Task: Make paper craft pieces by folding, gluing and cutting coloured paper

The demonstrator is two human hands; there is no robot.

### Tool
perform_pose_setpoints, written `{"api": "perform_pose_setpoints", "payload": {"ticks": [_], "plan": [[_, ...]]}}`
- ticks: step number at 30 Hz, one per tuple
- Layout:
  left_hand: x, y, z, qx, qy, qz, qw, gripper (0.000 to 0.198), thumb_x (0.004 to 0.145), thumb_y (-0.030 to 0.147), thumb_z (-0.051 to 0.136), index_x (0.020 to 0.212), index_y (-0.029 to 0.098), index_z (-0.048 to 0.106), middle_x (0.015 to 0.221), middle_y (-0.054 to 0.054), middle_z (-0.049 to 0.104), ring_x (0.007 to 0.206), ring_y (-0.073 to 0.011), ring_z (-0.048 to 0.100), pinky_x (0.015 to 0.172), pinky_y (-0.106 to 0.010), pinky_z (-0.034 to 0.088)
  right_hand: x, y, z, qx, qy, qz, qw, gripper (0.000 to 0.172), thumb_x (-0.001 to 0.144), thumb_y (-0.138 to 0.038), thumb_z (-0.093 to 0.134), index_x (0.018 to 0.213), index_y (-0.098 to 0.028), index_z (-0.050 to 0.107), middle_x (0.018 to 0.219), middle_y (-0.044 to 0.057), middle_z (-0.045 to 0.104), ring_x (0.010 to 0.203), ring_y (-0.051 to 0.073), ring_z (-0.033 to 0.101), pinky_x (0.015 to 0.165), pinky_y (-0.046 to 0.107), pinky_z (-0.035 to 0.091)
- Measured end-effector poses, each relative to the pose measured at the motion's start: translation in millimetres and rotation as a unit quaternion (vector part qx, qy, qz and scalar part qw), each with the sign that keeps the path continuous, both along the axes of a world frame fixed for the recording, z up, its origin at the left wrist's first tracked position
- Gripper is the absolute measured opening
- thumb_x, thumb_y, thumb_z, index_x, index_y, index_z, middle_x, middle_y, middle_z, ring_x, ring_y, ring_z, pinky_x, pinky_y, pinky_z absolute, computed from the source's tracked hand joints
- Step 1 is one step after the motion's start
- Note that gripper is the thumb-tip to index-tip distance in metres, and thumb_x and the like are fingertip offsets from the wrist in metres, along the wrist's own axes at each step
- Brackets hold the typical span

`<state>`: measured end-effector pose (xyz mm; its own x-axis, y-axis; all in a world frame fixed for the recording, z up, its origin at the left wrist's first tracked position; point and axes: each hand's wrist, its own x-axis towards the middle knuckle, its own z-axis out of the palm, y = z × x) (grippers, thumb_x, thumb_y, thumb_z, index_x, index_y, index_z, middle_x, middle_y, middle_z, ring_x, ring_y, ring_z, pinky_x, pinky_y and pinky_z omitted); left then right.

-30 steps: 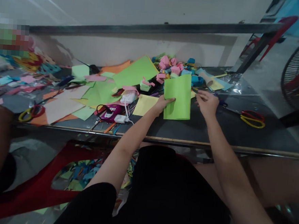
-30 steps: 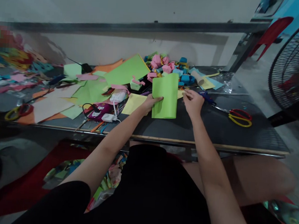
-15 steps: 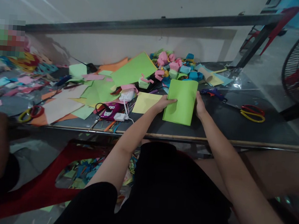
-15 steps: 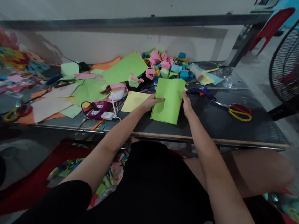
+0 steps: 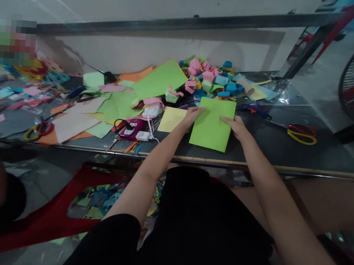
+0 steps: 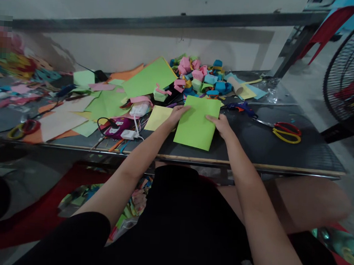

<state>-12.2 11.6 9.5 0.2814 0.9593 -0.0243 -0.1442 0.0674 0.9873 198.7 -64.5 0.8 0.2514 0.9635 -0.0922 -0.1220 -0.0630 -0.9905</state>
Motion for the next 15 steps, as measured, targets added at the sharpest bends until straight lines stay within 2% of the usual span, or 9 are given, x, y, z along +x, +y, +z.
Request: {"api": "perform_pose_setpoints", "payload": {"ticks": [3,6,12,15], "plan": [[2.5,-2.9,-1.2,0.014,0.031,-0.010,0.999,0.035,0.073,0.048,0.087,0.076,0.016,0.072,0.072,-0.002,0.072,0.061,-0.0138,0.064,0.066,-0.029,0.054,1.0,-0.1,0.5,-0.004,0.006,-0.004,1.000,0.047,0.057,-0.048,0.095,0.086,-0.020,0.070,0.102,0.015,0.082,0.106,0.037,0.077,0.102,0.053,0.062],[3.9,-3.8,-2.1,0.029,0.056,0.006,0.998,0.035,0.071,0.047,0.088,0.071,0.016,0.072,0.068,-0.001,0.070,0.062,-0.0144,0.064,0.063,-0.027,0.051,1.0,0.8,1.1,0.003,0.001,-0.002,1.000,0.048,0.061,-0.055,0.093,0.084,-0.022,0.068,0.097,0.014,0.082,0.104,0.036,0.078,0.100,0.054,0.063],[3.0,-2.5,-3.6,0.028,-0.003,0.001,1.000,0.040,0.065,0.050,0.091,0.078,0.016,0.075,0.074,-0.002,0.073,0.064,-0.0136,0.065,0.066,-0.027,0.053,1.9,0.0,-0.2,0.029,-0.007,0.011,0.999,0.056,0.047,-0.054,0.100,0.083,-0.020,0.073,0.091,0.010,0.083,0.094,0.034,0.079,0.097,0.053,0.063],[2.3,-1.9,-3.7,0.032,-0.010,0.024,0.999,0.042,0.069,0.055,0.089,0.077,0.016,0.074,0.071,-0.001,0.072,0.065,-0.0138,0.066,0.066,-0.026,0.053,3.2,-2.2,-0.8,0.026,-0.018,0.030,0.999,0.057,0.045,-0.050,0.101,0.084,-0.018,0.075,0.093,0.010,0.083,0.092,0.033,0.079,0.094,0.052,0.064]]}}
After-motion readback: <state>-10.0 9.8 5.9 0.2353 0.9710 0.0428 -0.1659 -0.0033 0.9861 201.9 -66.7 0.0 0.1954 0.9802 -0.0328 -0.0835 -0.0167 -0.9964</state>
